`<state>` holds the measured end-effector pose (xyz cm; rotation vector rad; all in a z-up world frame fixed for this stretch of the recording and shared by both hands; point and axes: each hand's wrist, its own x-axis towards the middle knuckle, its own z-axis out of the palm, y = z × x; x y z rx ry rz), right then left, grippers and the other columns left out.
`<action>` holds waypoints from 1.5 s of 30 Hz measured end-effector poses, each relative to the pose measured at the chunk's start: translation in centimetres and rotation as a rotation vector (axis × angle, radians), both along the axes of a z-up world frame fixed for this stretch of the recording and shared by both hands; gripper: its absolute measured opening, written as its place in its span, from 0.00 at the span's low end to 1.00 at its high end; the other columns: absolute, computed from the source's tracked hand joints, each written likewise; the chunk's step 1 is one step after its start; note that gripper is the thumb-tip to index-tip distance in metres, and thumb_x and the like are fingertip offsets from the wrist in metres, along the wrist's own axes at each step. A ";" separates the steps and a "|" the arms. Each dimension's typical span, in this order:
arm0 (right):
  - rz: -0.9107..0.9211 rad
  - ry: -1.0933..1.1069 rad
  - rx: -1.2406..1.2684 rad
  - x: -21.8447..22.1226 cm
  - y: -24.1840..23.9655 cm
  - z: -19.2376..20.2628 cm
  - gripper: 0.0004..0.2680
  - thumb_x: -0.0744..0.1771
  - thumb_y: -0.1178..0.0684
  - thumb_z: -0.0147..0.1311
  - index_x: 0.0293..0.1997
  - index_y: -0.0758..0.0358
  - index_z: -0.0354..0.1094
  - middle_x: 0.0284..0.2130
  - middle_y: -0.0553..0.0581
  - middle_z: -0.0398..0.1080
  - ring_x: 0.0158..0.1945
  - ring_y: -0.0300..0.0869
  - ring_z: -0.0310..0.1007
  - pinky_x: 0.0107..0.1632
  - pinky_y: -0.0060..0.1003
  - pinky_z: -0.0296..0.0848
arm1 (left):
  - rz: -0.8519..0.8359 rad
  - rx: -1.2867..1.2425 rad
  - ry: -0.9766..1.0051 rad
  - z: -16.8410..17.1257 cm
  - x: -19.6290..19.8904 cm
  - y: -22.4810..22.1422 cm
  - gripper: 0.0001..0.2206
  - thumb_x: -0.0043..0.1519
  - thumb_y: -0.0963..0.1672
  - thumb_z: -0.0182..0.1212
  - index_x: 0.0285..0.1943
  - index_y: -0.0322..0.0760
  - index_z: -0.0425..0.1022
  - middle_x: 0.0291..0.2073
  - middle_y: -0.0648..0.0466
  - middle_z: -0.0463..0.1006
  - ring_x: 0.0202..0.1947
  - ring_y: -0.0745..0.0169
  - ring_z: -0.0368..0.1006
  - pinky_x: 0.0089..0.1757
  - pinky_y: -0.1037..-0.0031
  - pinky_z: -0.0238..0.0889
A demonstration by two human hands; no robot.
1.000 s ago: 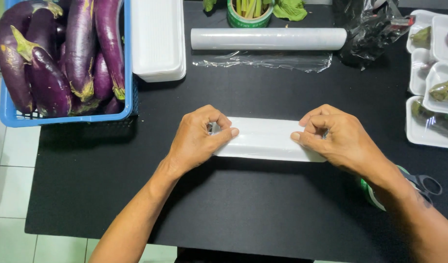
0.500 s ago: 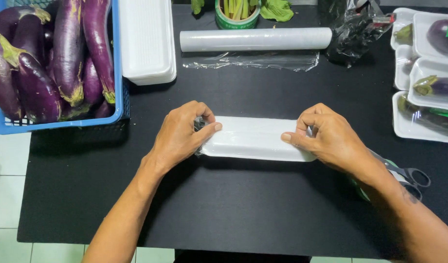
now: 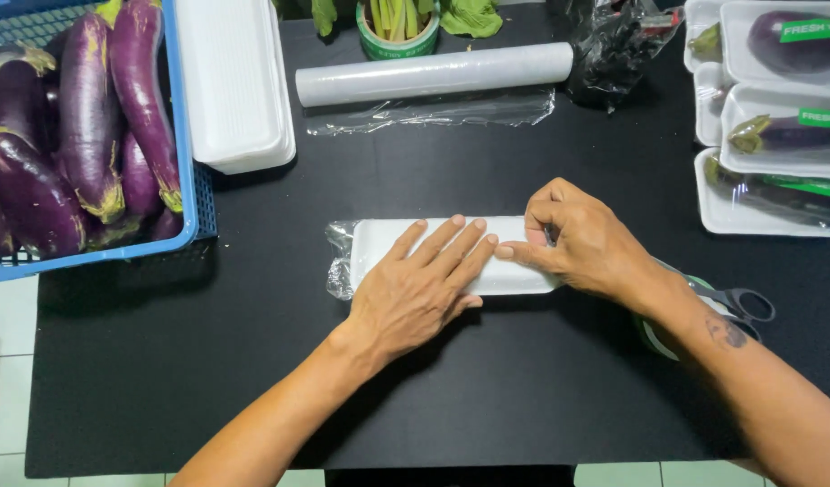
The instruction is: Packaging a single eggplant by placing it on a foam tray, wrapping it in plastic film, cutting the film with scissors, and sealing it with tape.
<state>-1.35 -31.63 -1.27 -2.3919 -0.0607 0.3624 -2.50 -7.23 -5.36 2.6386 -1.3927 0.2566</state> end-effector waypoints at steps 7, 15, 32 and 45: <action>0.074 -0.146 -0.157 -0.6 -1.1 -2.1 0.14 0.69 0.43 0.57 0.30 0.61 0.65 0.38 0.57 0.66 0.35 0.58 0.77 0.38 0.50 0.77 | -0.003 0.003 0.029 0.1 -0.1 -0.2 0.29 0.71 0.55 0.43 0.78 0.42 0.58 0.71 0.47 0.66 0.72 0.49 0.60 0.66 0.51 0.53; -0.109 -0.544 -0.719 -0.2 -5.9 -2.3 0.06 0.73 0.46 0.52 0.43 0.53 0.68 0.41 0.50 0.63 0.30 0.47 0.78 0.30 0.43 0.76 | 0.054 0.162 0.136 1.9 0.1 -1.4 0.37 0.63 0.57 0.58 0.78 0.42 0.56 0.70 0.44 0.65 0.70 0.40 0.60 0.61 0.49 0.57; -0.349 -0.613 0.281 -6.7 -2.5 9.5 0.04 0.69 0.57 0.56 0.45 0.65 0.72 0.37 0.54 0.75 0.40 0.37 0.74 0.47 0.28 0.72 | -0.020 -0.387 1.236 10.4 4.2 -0.8 0.42 0.59 0.62 0.44 0.81 0.52 0.37 0.72 0.51 0.57 0.61 0.52 0.59 0.60 0.66 0.47; 0.135 -0.506 -0.056 -1.1 1.4 10.1 0.10 0.63 0.43 0.66 0.43 0.51 0.75 0.52 0.53 0.68 0.58 0.45 0.67 0.59 0.43 0.66 | -0.104 -1.039 1.988 6.5 1.3 0.6 0.51 0.53 0.61 0.65 0.81 0.38 0.45 0.57 0.39 0.70 0.51 0.39 0.76 0.47 0.59 0.74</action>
